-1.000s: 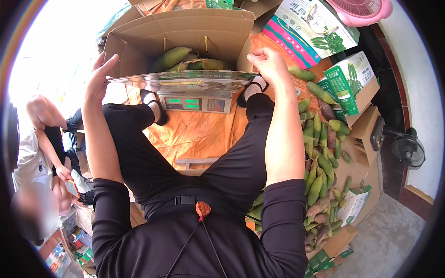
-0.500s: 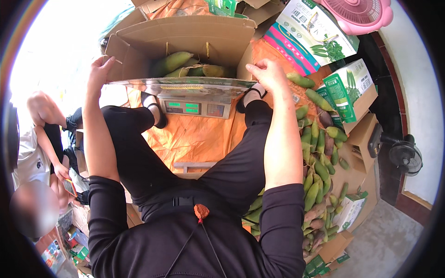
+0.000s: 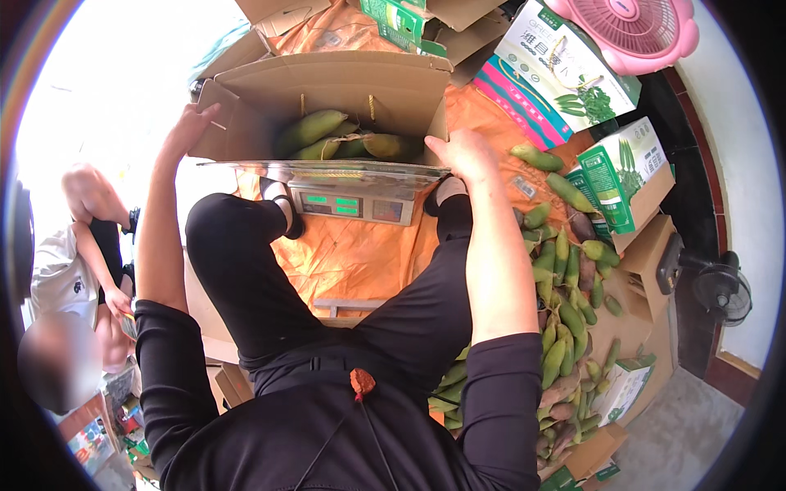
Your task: Packaging produce into cardboard boxes for shipping.
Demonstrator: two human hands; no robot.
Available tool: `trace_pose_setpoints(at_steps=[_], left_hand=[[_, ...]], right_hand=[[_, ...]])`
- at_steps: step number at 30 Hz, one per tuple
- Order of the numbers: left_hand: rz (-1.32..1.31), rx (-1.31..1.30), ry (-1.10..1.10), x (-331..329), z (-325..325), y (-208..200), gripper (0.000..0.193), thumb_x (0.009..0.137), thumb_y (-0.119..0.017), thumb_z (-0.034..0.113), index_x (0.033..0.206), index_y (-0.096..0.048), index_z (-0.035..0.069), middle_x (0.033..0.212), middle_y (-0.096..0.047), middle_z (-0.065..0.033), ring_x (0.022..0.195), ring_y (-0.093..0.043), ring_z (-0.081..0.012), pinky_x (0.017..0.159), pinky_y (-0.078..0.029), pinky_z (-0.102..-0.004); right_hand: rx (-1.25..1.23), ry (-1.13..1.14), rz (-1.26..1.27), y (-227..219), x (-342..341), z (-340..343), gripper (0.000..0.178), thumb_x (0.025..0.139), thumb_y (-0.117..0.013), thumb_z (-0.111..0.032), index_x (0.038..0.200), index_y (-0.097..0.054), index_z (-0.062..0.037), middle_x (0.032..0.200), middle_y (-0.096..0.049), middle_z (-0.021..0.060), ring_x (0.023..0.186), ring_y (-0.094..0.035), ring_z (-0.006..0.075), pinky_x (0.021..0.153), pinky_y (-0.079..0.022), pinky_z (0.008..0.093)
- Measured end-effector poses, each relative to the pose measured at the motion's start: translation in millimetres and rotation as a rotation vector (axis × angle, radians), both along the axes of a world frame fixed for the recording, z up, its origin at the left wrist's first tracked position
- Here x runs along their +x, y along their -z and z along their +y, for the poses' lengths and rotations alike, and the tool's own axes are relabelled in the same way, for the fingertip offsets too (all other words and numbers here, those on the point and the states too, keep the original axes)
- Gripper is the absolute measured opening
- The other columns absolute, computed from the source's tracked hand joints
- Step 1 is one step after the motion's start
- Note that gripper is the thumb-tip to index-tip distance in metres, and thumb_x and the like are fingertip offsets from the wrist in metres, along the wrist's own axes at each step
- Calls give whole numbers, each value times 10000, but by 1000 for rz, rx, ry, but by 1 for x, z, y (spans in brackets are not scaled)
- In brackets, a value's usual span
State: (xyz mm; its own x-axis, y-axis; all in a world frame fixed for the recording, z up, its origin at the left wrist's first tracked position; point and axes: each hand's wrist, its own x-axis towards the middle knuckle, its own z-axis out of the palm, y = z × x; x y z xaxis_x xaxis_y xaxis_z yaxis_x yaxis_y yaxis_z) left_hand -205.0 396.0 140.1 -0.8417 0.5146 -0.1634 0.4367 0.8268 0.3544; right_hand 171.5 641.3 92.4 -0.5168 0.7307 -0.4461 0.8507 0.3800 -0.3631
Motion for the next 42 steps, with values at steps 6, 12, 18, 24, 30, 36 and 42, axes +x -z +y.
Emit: trace_pose_setpoints(at_steps=[6, 12, 18, 24, 30, 36, 42], left_hand=[[-115, 129, 100, 4, -6, 2, 423, 871, -617, 321, 1041, -604, -66, 852, -667, -168, 744, -654, -231, 688, -513, -358], [-163, 323, 129, 19, -20, -9, 336, 890, -609, 282, 931, -671, -45, 659, -620, -77, 572, -573, -137, 548, -473, -301], [-226, 427, -29, 17, -45, 5, 362, 881, -627, 292, 858, -663, -68, 651, -603, -54, 563, -557, -107, 522, -452, -271], [-241, 513, -314, 39, -109, -15, 374, 889, -621, 303, 873, -668, -68, 631, -589, -19, 572, -524, -89, 534, -429, -264], [64, 288, -364, 101, -240, -64, 321, 906, -598, 281, 884, -695, -25, 620, -584, 1, 588, -485, -58, 545, -406, -260], [58, 487, -804, 215, -369, -105, 317, 891, -618, 256, 830, -682, -48, 611, -623, -38, 543, -514, -73, 512, -415, -281], [241, 218, -961, 332, -490, -137, 340, 890, -578, 271, 884, -668, -57, 664, -653, -125, 589, -599, -164, 573, -454, -325]], right_hand=[[-79, -16, -124, -7, -9, 2, 451, 856, -542, -414, 861, -698, 10, 850, -681, 208, 865, -663, 329, 775, -492, 438], [55, -83, -73, 4, -13, 11, 446, 808, -532, -380, 868, -674, 38, 886, -653, 260, 879, -641, 401, 788, -485, 470], [95, -65, 94, -21, -26, 0, 427, 814, -534, -387, 760, -666, 16, 727, -625, 253, 789, -640, 401, 719, -462, 463], [272, -158, 195, -47, -73, -10, 428, 822, -538, -385, 773, -650, 25, 736, -604, 268, 769, -610, 429, 688, -443, 466], [252, -352, 242, -99, -128, -75, 393, 830, -559, -358, 771, -617, 26, 708, -586, 250, 716, -588, 397, 668, -434, 443], [94, -719, 433, -128, -168, -177, 382, 834, -551, -345, 761, -611, 26, 661, -575, 208, 647, -586, 326, 630, -428, 420], [187, -1138, 505, -106, -174, -337, 324, 818, -493, -305, 812, -708, -61, 807, -672, 196, 835, -649, 383, 817, -506, 444]])
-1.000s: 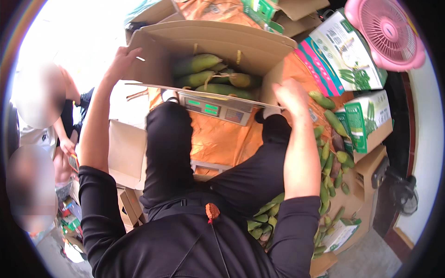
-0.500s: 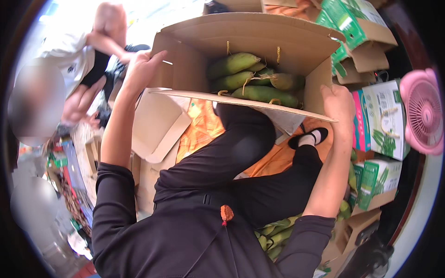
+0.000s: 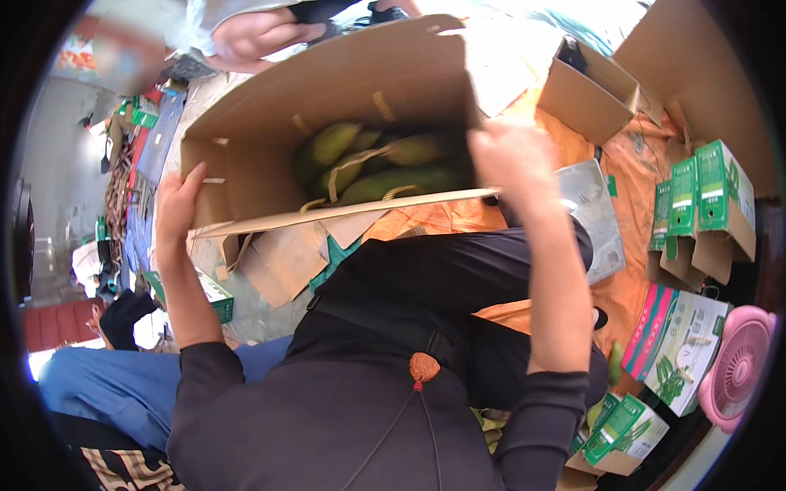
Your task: Packaging produce into cardboard boxes for shipping.
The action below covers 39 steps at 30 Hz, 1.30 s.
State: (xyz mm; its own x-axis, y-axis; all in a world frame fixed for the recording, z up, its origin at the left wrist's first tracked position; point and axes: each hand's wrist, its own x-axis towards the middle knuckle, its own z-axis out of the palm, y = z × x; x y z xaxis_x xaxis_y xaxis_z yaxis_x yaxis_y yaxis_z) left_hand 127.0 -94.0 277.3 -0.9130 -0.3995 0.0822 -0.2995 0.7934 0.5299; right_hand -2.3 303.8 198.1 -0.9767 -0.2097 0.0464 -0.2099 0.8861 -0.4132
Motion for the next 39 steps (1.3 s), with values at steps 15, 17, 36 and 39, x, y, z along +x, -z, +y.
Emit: trace_pose_setpoints(at_steps=[15, 17, 36, 39], left_hand=[[-510, -592, -420, 249, -226, 99, 444, 877, -578, 366, 833, -669, -67, 851, -632, -291, 837, -622, -432, 754, -482, -495], [-731, -642, -376, 252, -239, 147, 473, 882, -563, 405, 815, -670, -50, 848, -645, -273, 845, -630, -428, 754, -496, -484], [-222, -256, 506, -54, -96, 128, 176, 830, -628, 133, 797, -618, -40, 688, -611, -164, 638, -576, -233, 613, -460, -359], [-374, -179, 711, -92, 29, 140, 140, 805, -666, 96, 870, -655, -28, 791, -652, -165, 711, -637, -257, 654, -494, -352]], right_hand=[[-39, -776, -495, 118, 124, -257, 304, 843, -548, -295, 889, -713, -43, 892, -685, 192, 860, -668, 352, 775, -521, 446], [-44, -782, -477, 106, 105, -248, 273, 832, -540, -273, 794, -699, -54, 847, -687, 174, 839, -668, 355, 753, -525, 455], [-650, -6, 104, -5, 69, 35, 247, 862, -567, -267, 863, -663, -39, 789, -666, 175, 779, -653, 339, 717, -506, 421], [-645, 239, 181, -5, 98, 108, 218, 861, -574, -253, 879, -673, -59, 789, -669, 160, 774, -653, 325, 701, -506, 397]])
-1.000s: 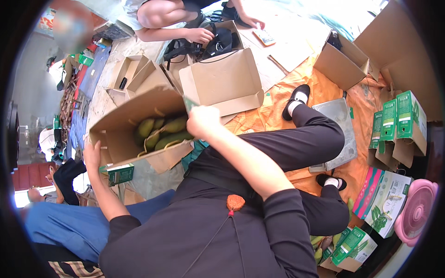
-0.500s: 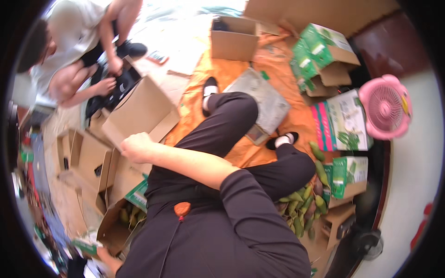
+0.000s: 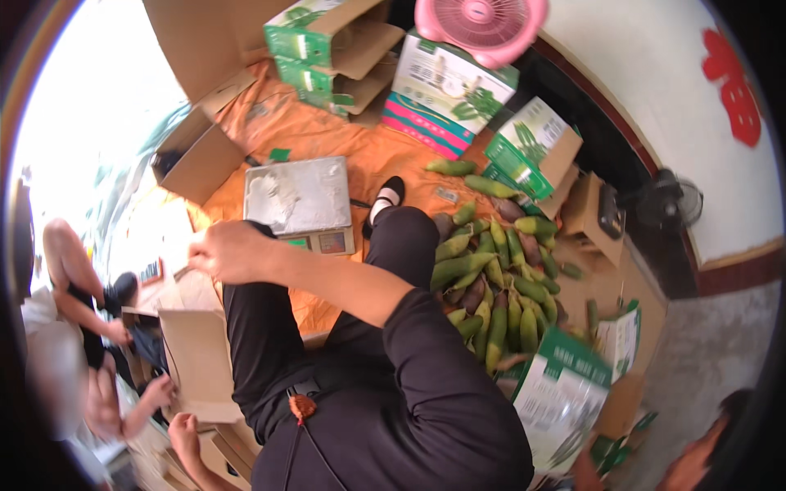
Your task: Packaging produce into cardboard boxes for shipping.
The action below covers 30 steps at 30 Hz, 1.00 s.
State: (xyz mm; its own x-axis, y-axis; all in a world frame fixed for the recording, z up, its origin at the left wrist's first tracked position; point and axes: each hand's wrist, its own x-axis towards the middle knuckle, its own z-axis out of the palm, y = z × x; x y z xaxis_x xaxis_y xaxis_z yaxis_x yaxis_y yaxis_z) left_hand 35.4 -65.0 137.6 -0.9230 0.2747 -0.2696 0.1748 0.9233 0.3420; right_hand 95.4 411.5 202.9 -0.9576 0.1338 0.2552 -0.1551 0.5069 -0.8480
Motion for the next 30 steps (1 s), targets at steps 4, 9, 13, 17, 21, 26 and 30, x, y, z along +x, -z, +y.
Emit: trace_pose_setpoints(at_steps=[4, 9, 13, 17, 21, 26, 30], left_hand=[[77, 281, 270, -39, 115, -6, 75, 831, -612, 11, 892, -624, -32, 747, -584, -112, 648, -582, -176, 602, -460, -279], [127, 339, 586, -40, 284, -80, 147, 822, -590, -12, 960, -640, -18, 764, -555, -108, 650, -560, -177, 579, -434, -282], [-49, 494, 815, -32, 387, -90, 167, 810, -605, -13, 968, -658, -15, 767, -569, -80, 679, -554, -159, 626, -439, -257], [-164, 466, 1048, -18, 468, -78, 154, 792, -633, 14, 938, -669, -18, 741, -585, -82, 675, -575, -155, 624, -450, -263], [-331, 371, 1120, -12, 522, -51, 163, 786, -649, 43, 935, -674, -18, 765, -616, -103, 687, -601, -178, 651, -477, -288], [-366, 321, 1169, -29, 540, 3, 164, 800, -643, 58, 946, -684, -7, 831, -651, -104, 701, -591, -155, 658, -474, -280], [-373, 251, 1142, -34, 535, 20, 178, 787, -649, 56, 950, -683, -9, 839, -647, -138, 745, -625, -220, 694, -490, -322]], right_hand=[[11, 351, -5, 7, 61, 94, 140, 858, -603, -171, 892, -670, -54, 781, -677, 113, 732, -661, 235, 676, -507, 337], [-157, 768, -159, 48, 150, 183, 154, 908, -576, -156, 904, -655, -24, 721, -659, 49, 671, -633, 122, 631, -493, 268], [9, 1007, -206, 108, 204, 209, 216, 873, -575, -240, 850, -663, -44, 696, -659, 110, 659, -646, 268, 618, -486, 368], [-216, 1088, -383, 155, 223, 198, 217, 855, -563, -237, 834, -663, -46, 689, -664, 98, 666, -648, 267, 627, -485, 370], [-319, 1106, -425, 198, 241, 194, 211, 851, -551, -218, 837, -664, -40, 701, -670, 85, 680, -651, 244, 638, -490, 357], [-399, 1222, -426, 197, 259, 177, 203, 848, -577, -213, 848, -662, -28, 744, -672, 107, 712, -650, 253, 662, -494, 349], [-283, 1271, -422, 145, 266, 144, 173, 857, -586, -189, 860, -649, -27, 796, -668, 109, 763, -645, 271, 678, -492, 349]])
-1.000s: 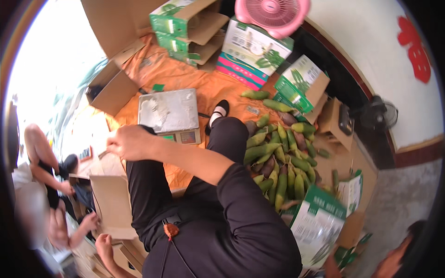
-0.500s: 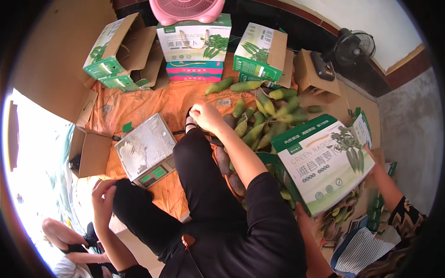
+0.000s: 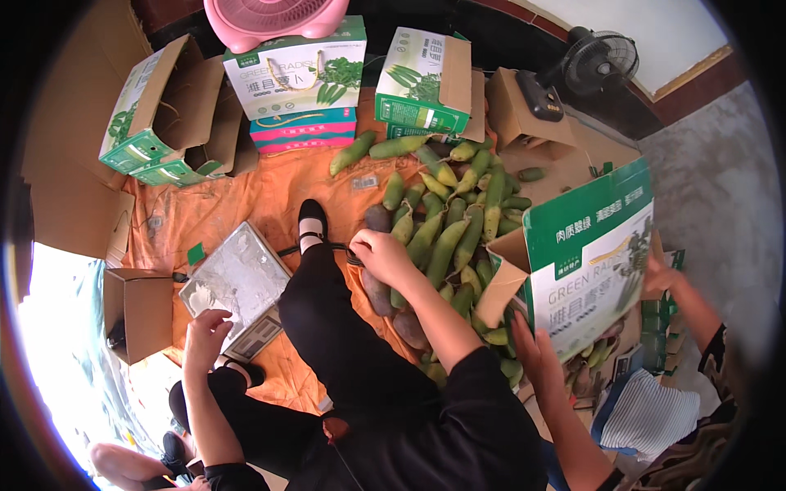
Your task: Packaging produce into cardboard boxes for shipping.
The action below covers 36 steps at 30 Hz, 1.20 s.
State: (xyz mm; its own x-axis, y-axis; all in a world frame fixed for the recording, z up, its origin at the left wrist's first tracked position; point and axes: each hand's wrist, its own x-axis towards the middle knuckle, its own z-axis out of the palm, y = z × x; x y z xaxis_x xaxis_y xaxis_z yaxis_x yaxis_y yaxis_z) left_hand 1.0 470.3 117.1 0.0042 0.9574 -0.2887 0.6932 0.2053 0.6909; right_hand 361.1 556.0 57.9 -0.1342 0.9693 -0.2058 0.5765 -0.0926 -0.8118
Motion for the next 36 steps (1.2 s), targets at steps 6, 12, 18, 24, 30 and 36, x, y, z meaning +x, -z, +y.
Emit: trace_pose_setpoints(at_steps=[6, 12, 18, 24, 30, 36], left_hand=[[104, 61, 69, 6, 3, -5, 182, 771, -652, 33, 945, -674, -14, 797, -618, -147, 707, -609, -255, 673, -481, -343], [89, 98, 45, 0, -7, -10, 194, 772, -646, 19, 961, -667, -20, 806, -615, -152, 706, -607, -255, 673, -479, -344], [89, 133, 81, 5, -2, -10, 189, 775, -649, 31, 960, -664, -9, 789, -608, -144, 710, -603, -261, 674, -476, -352], [115, 147, 67, -5, -7, -9, 190, 788, -662, 79, 970, -677, 28, 795, -605, -133, 737, -610, -282, 686, -479, -369], [86, 151, 54, -1, -4, -17, 175, 809, -662, 105, 970, -676, 37, 835, -621, -141, 798, -630, -303, 720, -496, -382], [108, 219, 15, -11, -10, -14, 179, 806, -659, 86, 977, -676, 36, 829, -619, -127, 771, -621, -282, 715, -492, -373]], right_hand=[[510, -117, -112, -146, 11, -45, 101, 796, -674, -107, 867, -611, -72, 755, -590, 70, 718, -586, 280, 635, -448, 385], [656, -20, -869, -228, 56, -58, 412, 724, -742, -249, 1064, -612, -57, 1046, -620, 102, 1010, -547, 306, 923, -365, 417], [121, 37, -860, -229, 112, -92, 325, 709, -770, -332, 859, -664, -64, 763, -647, 66, 774, -619, 273, 809, -430, 424], [749, -1, -898, -215, 136, -102, 160, 799, -688, -130, 713, -615, -17, 650, -602, 132, 592, -589, 298, 539, -435, 374], [955, 61, -750, -190, 196, -99, 276, 903, -580, -127, 668, -546, 12, 581, -538, 113, 524, -527, 287, 501, -388, 372], [1184, 2, -571, -226, 139, -39, 364, 955, -515, -178, 649, -536, 19, 573, -511, 104, 492, -495, 242, 480, -363, 339]])
